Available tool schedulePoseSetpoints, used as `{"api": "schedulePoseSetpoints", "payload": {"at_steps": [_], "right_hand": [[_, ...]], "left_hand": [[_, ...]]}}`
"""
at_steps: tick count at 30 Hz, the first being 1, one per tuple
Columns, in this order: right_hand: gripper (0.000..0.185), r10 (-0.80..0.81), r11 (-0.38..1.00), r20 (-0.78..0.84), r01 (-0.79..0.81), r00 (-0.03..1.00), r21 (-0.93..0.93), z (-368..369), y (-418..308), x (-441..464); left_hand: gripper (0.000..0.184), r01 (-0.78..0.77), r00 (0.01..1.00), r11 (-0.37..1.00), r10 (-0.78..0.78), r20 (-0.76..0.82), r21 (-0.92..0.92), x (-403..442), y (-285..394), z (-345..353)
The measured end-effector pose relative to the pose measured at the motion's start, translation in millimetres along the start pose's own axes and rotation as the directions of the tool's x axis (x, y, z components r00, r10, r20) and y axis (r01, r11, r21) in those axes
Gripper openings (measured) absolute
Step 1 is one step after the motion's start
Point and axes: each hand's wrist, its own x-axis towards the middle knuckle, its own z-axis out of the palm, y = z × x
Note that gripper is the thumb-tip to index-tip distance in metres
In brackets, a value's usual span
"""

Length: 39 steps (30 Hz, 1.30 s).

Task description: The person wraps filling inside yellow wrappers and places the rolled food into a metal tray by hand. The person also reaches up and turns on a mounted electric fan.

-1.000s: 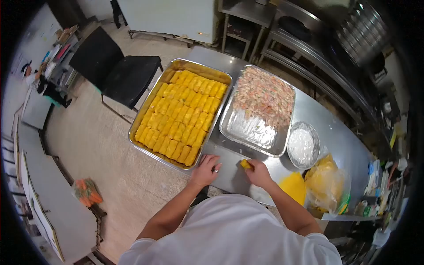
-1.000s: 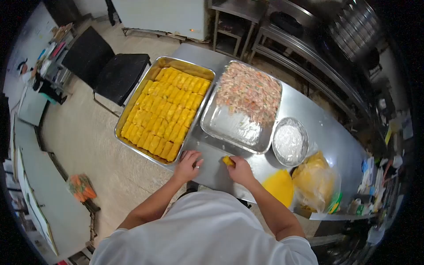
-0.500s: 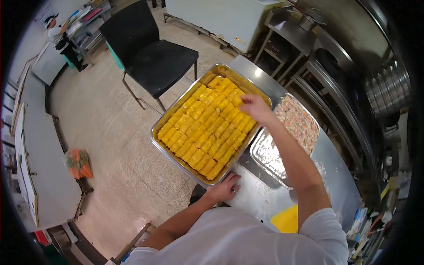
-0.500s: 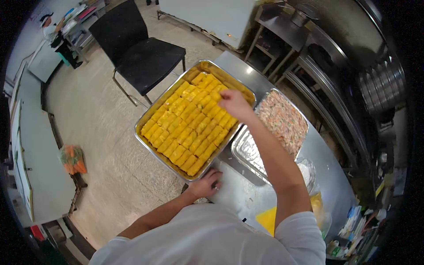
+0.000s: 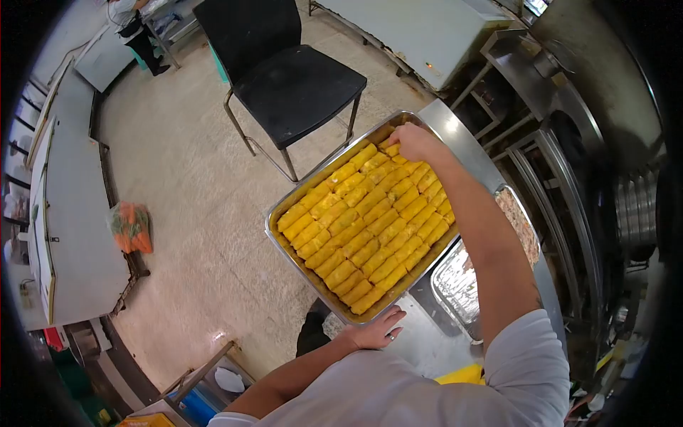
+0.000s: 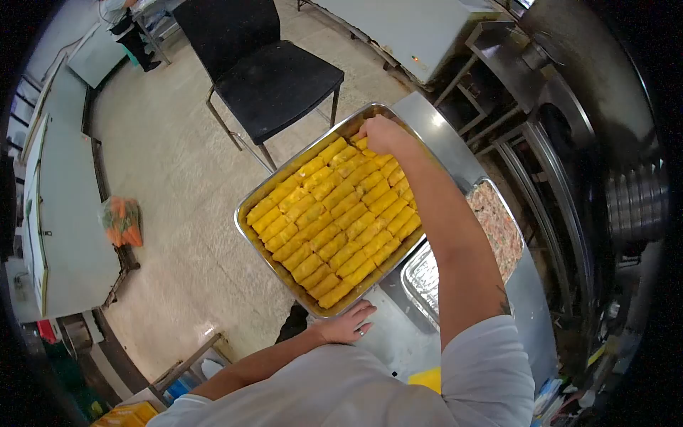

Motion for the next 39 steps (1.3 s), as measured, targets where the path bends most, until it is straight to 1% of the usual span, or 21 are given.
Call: {"api": "schedulePoseSetpoints", "payload": {"at_steps": [5,8,11,14,17,20,23,25,26,27,28,29,31,32,34,35,36,38,39], "right_hand": [[0.041,-0.007,0.994,0.034,0.004,0.999,0.108,1.3,1.2,2.2],[0.042,-0.007,0.998,-0.040,0.009,0.999,0.059,9.5,-1.0,-2.4],[0.040,-0.052,0.998,-0.155,0.047,0.987,-0.032,11.8,0.2,-7.3],[0.039,0.024,0.999,-0.096,-0.021,0.995,0.025,10.2,-8.7,-14.1],[0.041,-0.048,0.996,-0.117,0.057,0.992,0.071,28.1,7.1,-6.9],[0.045,-0.016,0.998,-0.341,-0.006,0.940,-0.063,25.5,-4.3,-22.9],[0.048,0.099,0.990,-0.197,-0.117,0.975,-0.083,24.6,-2.1,-20.3],[0.050,0.004,0.986,-0.404,-0.070,0.915,-0.149,31.1,-6.8,-33.0],[0.050,-0.040,0.982,-0.507,-0.060,0.861,-0.179,32.7,-9.0,-43.0],[0.049,-0.011,0.994,-0.547,-0.050,0.837,-0.095,29.8,-13.9,-56.3],[0.048,0.022,0.999,-0.587,-0.038,0.809,-0.016,26.0,-21.2,-73.4],[0.047,0.059,0.998,-0.622,-0.026,0.780,0.062,24.2,-27.9,-94.6],[0.042,0.115,0.986,-0.716,0.010,0.689,0.168,28.5,-50.2,-156.7],[0.039,0.149,0.976,-0.758,0.030,0.635,0.217,33.0,-62.8,-192.3],[0.034,0.226,0.961,-0.800,0.007,0.557,0.276,50.7,-90.2,-270.4],[0.033,0.295,0.939,-0.789,-0.013,0.538,0.343,60.9,-104.6,-310.2],[0.032,0.354,0.920,-0.782,-0.043,0.513,0.389,74.6,-119.2,-345.9],[0.031,0.508,0.852,-0.719,-0.152,0.474,0.501,125.0,-138.6,-406.3],[0.032,0.531,0.833,-0.697,-0.144,0.482,0.534,155.9,-144.1,-432.7]], "left_hand": [[0.048,-0.003,1.000,0.999,0.003,0.016,0.032,-0.3,-1.5,-0.6],[0.048,-0.006,1.000,0.999,0.005,0.018,0.049,0.4,3.6,-6.6],[0.048,0.006,1.000,0.999,-0.007,0.027,0.036,0.4,3.0,-5.6],[0.048,0.015,0.999,0.999,-0.016,0.033,0.046,-0.2,2.0,-4.5],[0.048,0.017,1.000,0.999,-0.017,0.013,0.051,-2.9,-1.2,1.5],[0.049,0.019,1.000,0.996,-0.021,0.021,0.087,-2.1,4.7,-6.1],[0.049,0.023,1.000,0.994,-0.025,0.014,0.105,-1.0,2.5,-5.8],[0.049,0.043,0.999,0.994,-0.045,0.016,0.099,-2.4,6.6,-3.4],[0.049,0.053,0.998,0.993,-0.057,0.034,0.102,-2.1,7.5,-6.6],[0.048,0.054,0.997,0.992,-0.061,0.055,0.111,-1.2,8.8,-10.8],[0.048,0.046,0.998,0.986,-0.053,0.042,0.158,-0.2,9.3,-12.5],[0.048,0.033,0.998,0.987,-0.041,0.045,0.158,-0.3,8.9,-14.3],[0.048,0.007,0.998,0.989,-0.016,0.061,0.149,0.2,12.5,-21.8],[0.047,0.047,0.997,0.990,-0.054,0.047,0.136,1.6,18.0,-22.3],[0.045,0.051,0.996,0.985,-0.063,0.067,0.164,4.4,22.1,-27.0],[0.045,0.054,0.994,0.983,-0.069,0.079,0.176,5.1,24.5,-29.0],[0.043,0.039,0.998,0.986,-0.047,0.050,0.161,5.0,29.2,-31.4],[0.041,-0.034,0.998,0.975,0.022,0.058,0.222,4.1,16.1,-27.4],[0.040,-0.074,0.996,0.967,0.058,0.072,0.244,3.4,11.8,-23.7]]}}
